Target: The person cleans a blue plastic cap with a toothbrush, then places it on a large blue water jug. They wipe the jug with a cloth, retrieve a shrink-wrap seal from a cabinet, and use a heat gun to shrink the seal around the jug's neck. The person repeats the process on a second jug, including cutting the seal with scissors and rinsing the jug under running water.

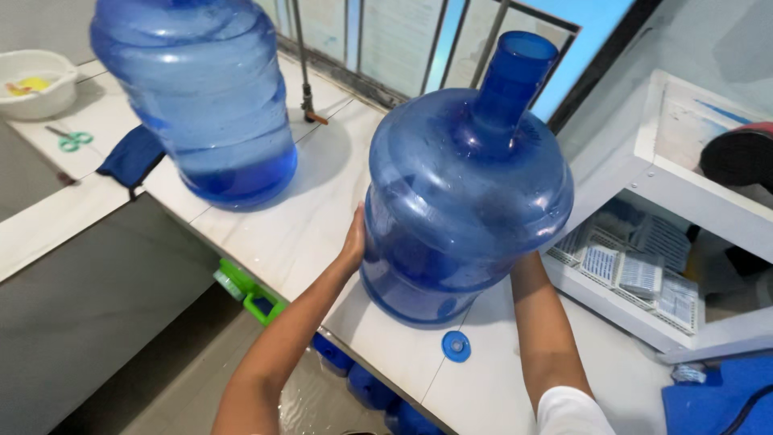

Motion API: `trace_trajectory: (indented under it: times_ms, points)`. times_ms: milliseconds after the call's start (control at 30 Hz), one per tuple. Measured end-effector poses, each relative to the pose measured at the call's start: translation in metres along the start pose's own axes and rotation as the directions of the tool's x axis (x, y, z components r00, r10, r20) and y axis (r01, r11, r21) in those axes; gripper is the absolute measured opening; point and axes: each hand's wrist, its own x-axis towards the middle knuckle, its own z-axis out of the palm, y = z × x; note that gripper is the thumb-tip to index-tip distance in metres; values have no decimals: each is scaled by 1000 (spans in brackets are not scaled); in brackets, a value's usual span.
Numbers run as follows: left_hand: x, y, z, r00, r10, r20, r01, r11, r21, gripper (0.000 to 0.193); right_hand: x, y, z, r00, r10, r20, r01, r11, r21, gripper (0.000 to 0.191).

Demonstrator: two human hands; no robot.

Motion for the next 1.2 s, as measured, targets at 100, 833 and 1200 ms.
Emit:
trace_trajectory:
  times_ms: [100, 833, 1200]
  points:
    - [5, 14, 10, 994, 95, 51, -95, 995, -2, 85, 9, 3, 5, 999, 13, 37, -13, 1000, 5, 22]
    - [-47, 22, -30, 992, 32, -119, -2, 971, 238, 91, 52, -11, -16, 997, -31, 65, 28, 999, 44, 23]
    - [-54, -7, -28, 979, 120, -163, -69, 956, 284, 88, 74, -23, 0, 996, -50, 67, 45, 996, 74, 23]
